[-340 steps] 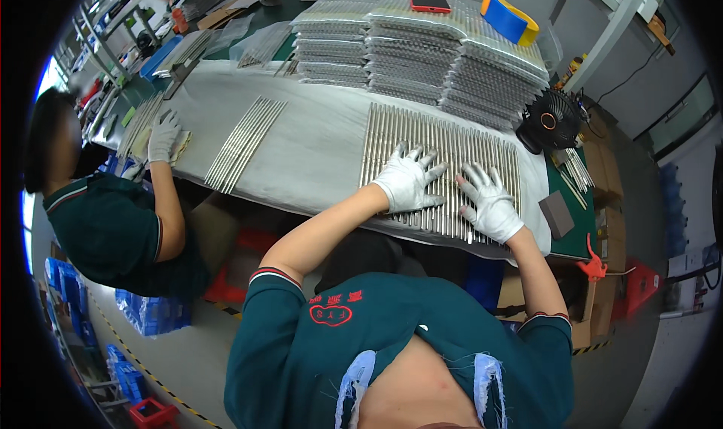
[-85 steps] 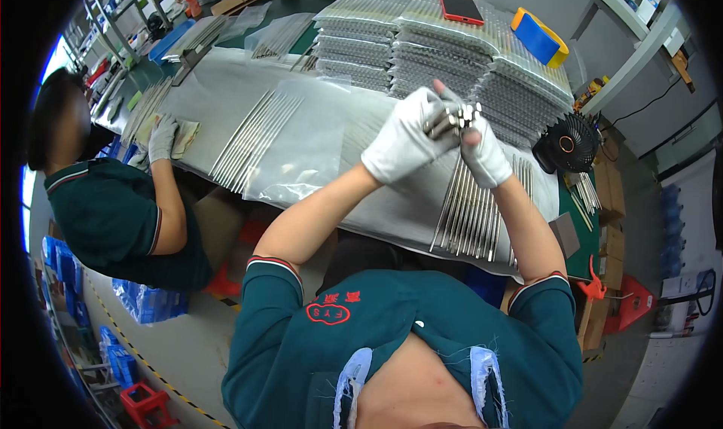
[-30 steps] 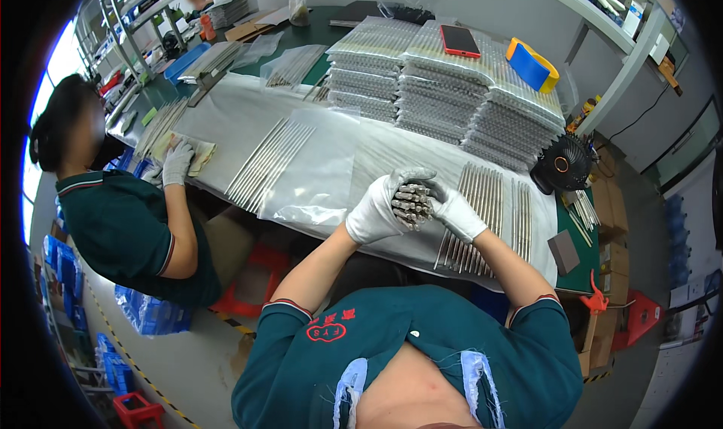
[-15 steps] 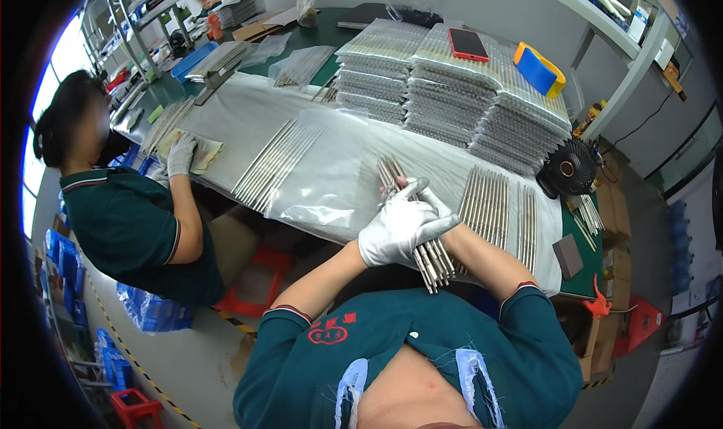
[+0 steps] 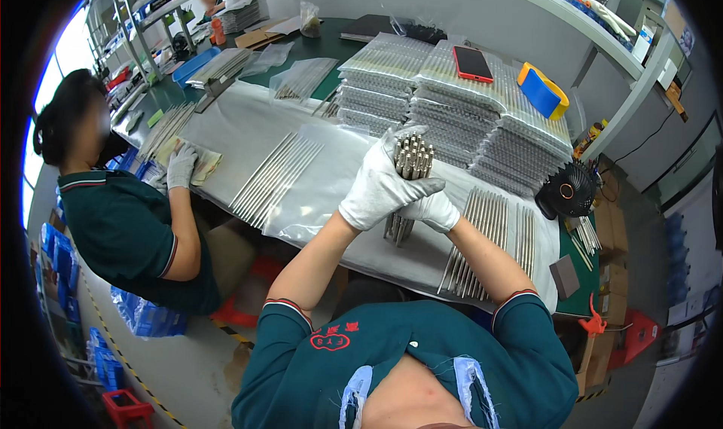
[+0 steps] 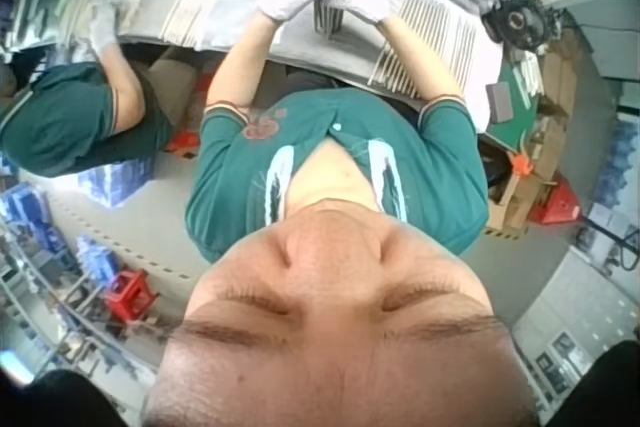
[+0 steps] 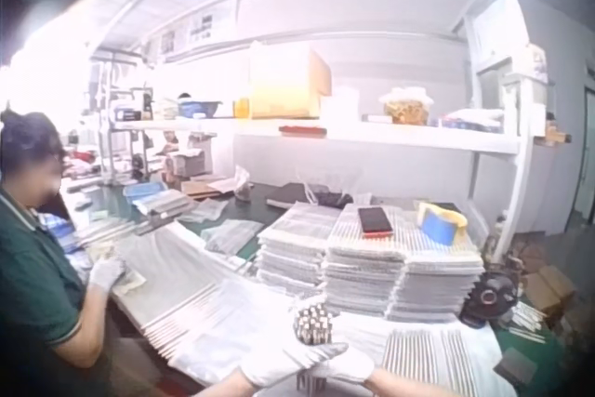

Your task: The person arranges long metal rods on a table, aligns them into bundles, and places them into clear plastic bags. The person then seals the bags using a handheld heat sealer and stacks the finished packages on a pile.

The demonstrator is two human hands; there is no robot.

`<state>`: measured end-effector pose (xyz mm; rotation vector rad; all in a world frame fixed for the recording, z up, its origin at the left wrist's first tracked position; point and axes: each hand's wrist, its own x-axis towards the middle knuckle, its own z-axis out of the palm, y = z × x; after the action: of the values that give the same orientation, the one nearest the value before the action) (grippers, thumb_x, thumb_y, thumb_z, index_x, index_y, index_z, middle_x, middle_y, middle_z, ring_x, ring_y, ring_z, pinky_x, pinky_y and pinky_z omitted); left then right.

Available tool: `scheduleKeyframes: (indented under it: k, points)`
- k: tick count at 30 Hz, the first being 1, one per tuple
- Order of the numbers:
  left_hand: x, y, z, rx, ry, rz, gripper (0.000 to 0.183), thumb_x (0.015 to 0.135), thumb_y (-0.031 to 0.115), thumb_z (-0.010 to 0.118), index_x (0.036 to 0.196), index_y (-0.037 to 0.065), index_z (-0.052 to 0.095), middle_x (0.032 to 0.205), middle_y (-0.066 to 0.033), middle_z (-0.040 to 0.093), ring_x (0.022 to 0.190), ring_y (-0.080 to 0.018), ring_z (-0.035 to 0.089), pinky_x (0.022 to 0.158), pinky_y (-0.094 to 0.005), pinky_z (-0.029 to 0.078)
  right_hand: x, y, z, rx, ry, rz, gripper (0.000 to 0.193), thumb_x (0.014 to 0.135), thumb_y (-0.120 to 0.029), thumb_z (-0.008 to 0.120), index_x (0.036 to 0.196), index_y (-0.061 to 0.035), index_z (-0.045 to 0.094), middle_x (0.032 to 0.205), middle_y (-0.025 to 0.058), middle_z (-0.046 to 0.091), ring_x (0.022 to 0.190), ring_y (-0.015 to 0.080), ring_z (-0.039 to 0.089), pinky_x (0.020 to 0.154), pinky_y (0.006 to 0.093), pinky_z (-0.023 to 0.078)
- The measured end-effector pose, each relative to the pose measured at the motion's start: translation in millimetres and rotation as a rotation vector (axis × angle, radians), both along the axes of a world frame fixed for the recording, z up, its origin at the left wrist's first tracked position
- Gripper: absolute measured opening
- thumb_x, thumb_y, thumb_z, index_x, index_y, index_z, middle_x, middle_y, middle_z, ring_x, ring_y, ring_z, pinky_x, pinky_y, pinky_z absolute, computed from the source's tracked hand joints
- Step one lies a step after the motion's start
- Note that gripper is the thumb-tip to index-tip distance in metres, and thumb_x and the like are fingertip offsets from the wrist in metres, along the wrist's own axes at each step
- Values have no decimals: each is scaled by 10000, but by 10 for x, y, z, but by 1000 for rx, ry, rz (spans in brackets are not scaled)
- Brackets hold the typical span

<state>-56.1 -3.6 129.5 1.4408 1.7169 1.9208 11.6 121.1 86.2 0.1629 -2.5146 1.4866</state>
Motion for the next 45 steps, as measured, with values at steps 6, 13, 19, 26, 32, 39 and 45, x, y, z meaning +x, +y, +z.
scheduleKeyframes:
  k: [6,13,19,26,32,39,45]
  points:
    - [169,124,-300,40,-115,23,546,713,205,811,1159,24,554,1015,-89,632,920,-193,611,841,-298,495,154,-21,-606,-118,205,28,821,709,-202,756,1408,-56,350,1411,148,392,1324,284,347,1115,387,267]
    - [350,10,-410,65,626,261,379,717,229,765,1052,103,640,1062,-95,637,984,-284,614,871,-387,495,159,3,-1016,-101,110,51,687,760,-193,728,1360,-82,413,1374,99,433,1291,221,378,1098,367,288]
    - [474,-227,-681,119,508,65,544,616,193,807,1098,63,593,1038,-103,631,965,-274,611,879,-372,485,442,-119,-860,-740,-93,194,473,832,-215,647,1260,-76,502,1247,53,522,1179,170,473,1028,325,370]
    - [578,-292,-702,167,233,-130,546,581,135,806,1063,38,568,980,-110,621,897,-269,607,829,-357,491,629,-180,-587,-860,-124,289,326,858,-152,608,1168,-55,577,1136,20,592,1066,130,539,948,283,427]
    - [585,-294,-775,155,171,-149,571,560,116,815,1067,30,565,986,-116,624,895,-271,609,822,-358,493,590,-208,-631,-702,-83,140,393,786,-91,673,1166,-47,583,1118,31,610,1038,136,558,928,287,441]
    - [456,-109,-523,169,400,193,488,687,144,809,1085,20,554,984,-86,623,886,-206,609,798,-314,499,339,-49,-859,44,323,117,494,800,-194,654,1266,-95,523,1268,84,541,1178,231,504,1004,354,401]
    - [170,61,-513,94,-75,159,444,744,118,788,1103,11,548,929,-54,631,820,-110,585,758,-261,497,34,-197,-626,117,457,-141,600,718,-204,734,1255,-70,504,1265,145,526,1122,276,545,945,383,445]
